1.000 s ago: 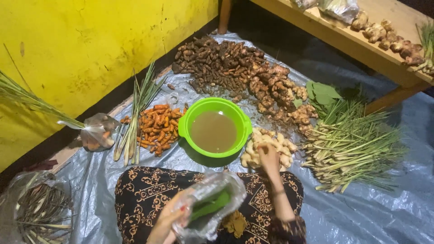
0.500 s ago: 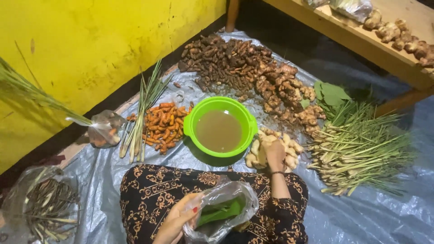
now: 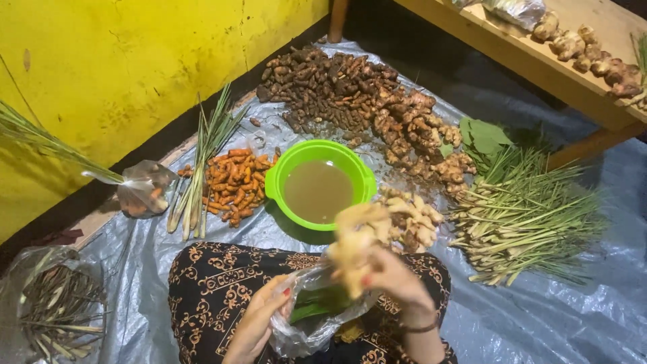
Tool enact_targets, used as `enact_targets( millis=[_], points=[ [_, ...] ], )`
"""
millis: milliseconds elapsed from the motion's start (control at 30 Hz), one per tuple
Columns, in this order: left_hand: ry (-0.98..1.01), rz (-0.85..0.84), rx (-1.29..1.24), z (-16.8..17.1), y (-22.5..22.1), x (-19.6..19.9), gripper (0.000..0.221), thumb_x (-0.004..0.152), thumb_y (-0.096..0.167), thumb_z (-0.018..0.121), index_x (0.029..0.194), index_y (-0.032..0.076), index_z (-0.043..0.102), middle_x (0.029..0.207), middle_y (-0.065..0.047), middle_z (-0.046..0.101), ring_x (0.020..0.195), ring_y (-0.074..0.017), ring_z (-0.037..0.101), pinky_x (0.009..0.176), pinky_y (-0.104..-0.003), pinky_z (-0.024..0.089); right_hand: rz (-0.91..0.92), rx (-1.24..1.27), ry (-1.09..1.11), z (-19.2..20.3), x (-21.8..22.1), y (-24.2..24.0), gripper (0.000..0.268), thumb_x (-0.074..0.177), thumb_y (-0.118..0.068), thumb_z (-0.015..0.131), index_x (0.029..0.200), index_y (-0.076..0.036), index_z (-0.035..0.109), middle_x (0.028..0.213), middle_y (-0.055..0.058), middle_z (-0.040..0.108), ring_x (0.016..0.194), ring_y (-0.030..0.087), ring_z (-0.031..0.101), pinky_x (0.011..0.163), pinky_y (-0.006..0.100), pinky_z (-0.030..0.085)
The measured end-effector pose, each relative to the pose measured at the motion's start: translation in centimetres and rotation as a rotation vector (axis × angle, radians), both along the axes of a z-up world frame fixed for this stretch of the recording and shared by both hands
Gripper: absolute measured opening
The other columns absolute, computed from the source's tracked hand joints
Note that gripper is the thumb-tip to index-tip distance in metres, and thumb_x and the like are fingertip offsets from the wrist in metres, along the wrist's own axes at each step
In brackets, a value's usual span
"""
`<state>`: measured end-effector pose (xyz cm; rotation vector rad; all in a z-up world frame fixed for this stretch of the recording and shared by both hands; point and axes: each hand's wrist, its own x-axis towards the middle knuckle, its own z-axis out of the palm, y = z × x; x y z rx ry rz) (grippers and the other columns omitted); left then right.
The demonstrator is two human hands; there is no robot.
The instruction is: Sorting harvested ginger and turmeric into bags and bundling lemongrass stalks.
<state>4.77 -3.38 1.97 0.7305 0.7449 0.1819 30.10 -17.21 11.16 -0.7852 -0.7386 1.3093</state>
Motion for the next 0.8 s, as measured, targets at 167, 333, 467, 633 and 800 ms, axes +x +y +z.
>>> enact_targets(
  millis=[167, 333, 467, 633, 800],
  points=[
    [0.038, 0.239, -0.165, 1.4, 0.5, 0.8, 0.042, 0.098, 0.005, 0.048, 0.138, -0.002, 0.059, 0.117, -0.028, 0.067, 0.094, -0.0312, 0.062, 0.077, -0.042, 0.052, 0.26, -0.168, -0.6, 0.1, -5.1, 2.2, 0.068, 0.085, -0.024, 0.07, 0.142, 0.0, 0.042, 0.125, 0.02, 0.059, 0.108, 0.028, 0.067, 0.095, 0.036, 0.062],
    [0.061, 0.336, -0.136, 3.3, 0.6, 0.5, 0.043, 0.096, 0.001, 0.047, 0.137, -0.006, 0.056, 0.126, -0.031, 0.061, 0.107, -0.0364, 0.06, 0.09, -0.047, 0.053, 0.362, -0.281, -1.092, -1.9, -6.2, 1.1, 0.06, 0.082, -0.024, 0.067, 0.139, -0.016, 0.048, 0.114, 0.008, 0.07, 0.089, 0.02, 0.065, 0.081, 0.032, 0.044],
    [0.013, 0.288, -0.077, 2.4, 0.2, 0.8, 0.041, 0.096, 0.002, 0.049, 0.134, -0.009, 0.058, 0.12, -0.035, 0.064, 0.097, -0.0366, 0.064, 0.081, -0.044, 0.058, 0.459, -0.562, -1.213, -1.5, -6.6, 1.1, 0.063, 0.081, -0.014, 0.069, 0.139, -0.012, 0.046, 0.117, 0.015, 0.068, 0.09, 0.024, 0.069, 0.068, 0.03, 0.058],
    [0.024, 0.276, 0.053, 2.9, 0.0, 0.5, 0.035, 0.096, 0.0, 0.049, 0.125, -0.008, 0.067, 0.12, -0.031, 0.071, 0.097, -0.0359, 0.069, 0.078, -0.043, 0.062, 0.642, -0.657, -1.25, -0.4, -6.1, 0.9, 0.051, 0.089, -0.01, 0.057, 0.139, -0.012, 0.048, 0.108, 0.01, 0.065, 0.081, 0.021, 0.061, 0.068, 0.031, 0.052],
    [-0.003, 0.178, 0.116, 1.9, -0.2, 0.9, 0.037, 0.094, 0.003, 0.053, 0.127, -0.006, 0.065, 0.11, -0.032, 0.074, 0.09, -0.0377, 0.074, 0.072, -0.042, 0.066, 0.654, -0.848, -1.262, -0.4, -6.9, 1.9, 0.032, 0.097, -0.005, 0.045, 0.127, -0.015, 0.053, 0.094, 0.004, 0.057, 0.075, 0.017, 0.05, 0.07, 0.03, 0.047]
  ],
)
